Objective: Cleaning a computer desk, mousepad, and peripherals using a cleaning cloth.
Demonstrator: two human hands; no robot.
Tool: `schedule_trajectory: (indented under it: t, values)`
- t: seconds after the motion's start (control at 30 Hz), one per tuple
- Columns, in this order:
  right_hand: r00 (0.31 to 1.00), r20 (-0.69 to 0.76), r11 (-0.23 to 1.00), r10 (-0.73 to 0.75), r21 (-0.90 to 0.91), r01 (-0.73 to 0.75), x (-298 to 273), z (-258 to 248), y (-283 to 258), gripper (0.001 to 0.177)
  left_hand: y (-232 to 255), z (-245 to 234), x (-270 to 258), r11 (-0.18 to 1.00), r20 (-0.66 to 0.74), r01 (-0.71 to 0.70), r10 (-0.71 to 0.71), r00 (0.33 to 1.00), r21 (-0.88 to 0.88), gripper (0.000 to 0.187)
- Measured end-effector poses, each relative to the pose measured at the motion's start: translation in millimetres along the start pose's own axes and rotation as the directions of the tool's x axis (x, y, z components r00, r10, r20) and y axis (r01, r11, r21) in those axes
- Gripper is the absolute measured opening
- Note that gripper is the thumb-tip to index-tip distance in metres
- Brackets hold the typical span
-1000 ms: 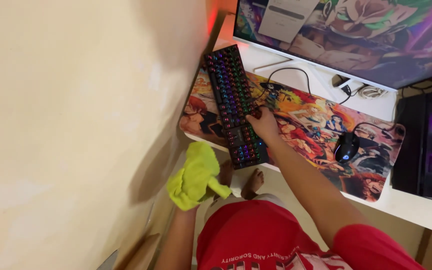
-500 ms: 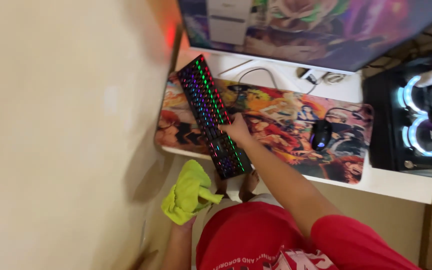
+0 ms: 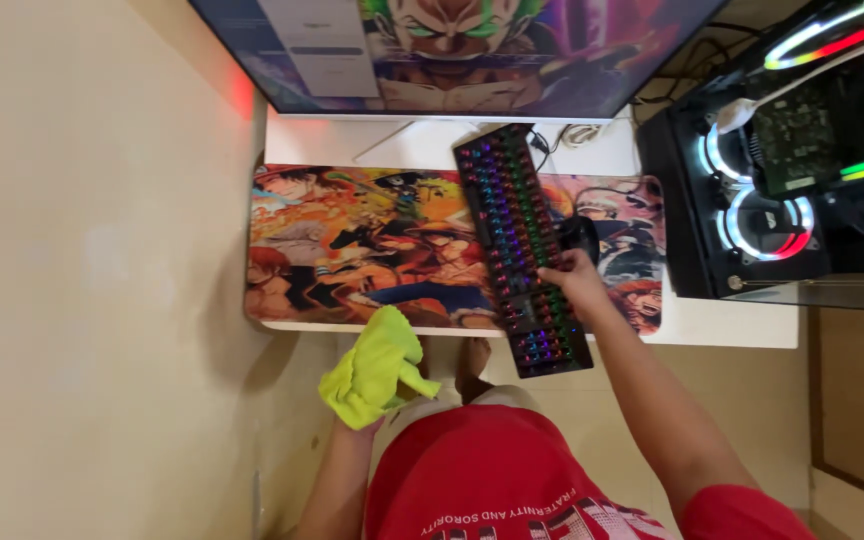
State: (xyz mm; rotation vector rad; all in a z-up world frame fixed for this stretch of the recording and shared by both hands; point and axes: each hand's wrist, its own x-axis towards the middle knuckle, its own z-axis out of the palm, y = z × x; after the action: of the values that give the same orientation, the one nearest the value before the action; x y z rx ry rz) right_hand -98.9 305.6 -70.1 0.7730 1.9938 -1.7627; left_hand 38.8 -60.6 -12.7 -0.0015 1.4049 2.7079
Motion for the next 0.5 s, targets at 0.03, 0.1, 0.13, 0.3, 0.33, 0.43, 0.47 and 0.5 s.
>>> schedule_trajectory:
  t: [0.03, 0.1, 0.13, 0.3, 0.33, 0.43, 0.47, 0.5]
  values:
    - [0.999, 0.003, 0.999, -0.036, 0.012, 0.036, 3, -12, 0, 0.045, -1, 5, 0, 1.0, 0.001, -0.007, 0.007, 1.0, 0.014, 0.044]
    - [0.997, 0.009, 0.997, -0.073, 0.019, 0.073, 8, -33, -1, 0.046, -3, 14, -1, 0.999, 0.001, -0.024, 0.024, 1.0, 0.044, 0.044]
    - [0.996, -0.003, 0.995, -0.094, -0.03, 0.094, 10, -42, -3, 0.046, -4, 17, -1, 0.998, -0.001, -0.033, 0.033, 0.999, 0.06, 0.044]
    - [0.969, -0.027, 0.936, -0.245, -0.267, 0.229, 8, -59, -4, 0.047, 5, 13, -18, 0.985, -0.031, -0.066, 0.072, 0.997, 0.159, 0.044]
    - [0.945, -0.043, 0.857, -0.325, -0.436, 0.275, -1, -55, -9, 0.049, 8, 9, -23, 0.981, -0.037, -0.07, 0.078, 0.996, 0.179, 0.044]
    - [0.908, -0.047, 0.747, -0.417, -0.587, 0.313, -8, -46, -10, 0.05, 16, 3, -26, 0.993, -0.059, -0.019, 0.026, 0.998, 0.114, 0.047]
    - [0.904, -0.06, 0.753, -0.423, -0.578, 0.314, -8, -41, -8, 0.05, 20, 1, -26, 0.999, -0.061, 0.042, -0.04, 0.997, 0.029, 0.051]
    - [0.904, -0.049, 0.748, -0.425, -0.582, 0.32, -2, -40, -3, 0.05, 33, 1, -25, 0.999, -0.07, 0.036, -0.034, 0.997, 0.026, 0.051]
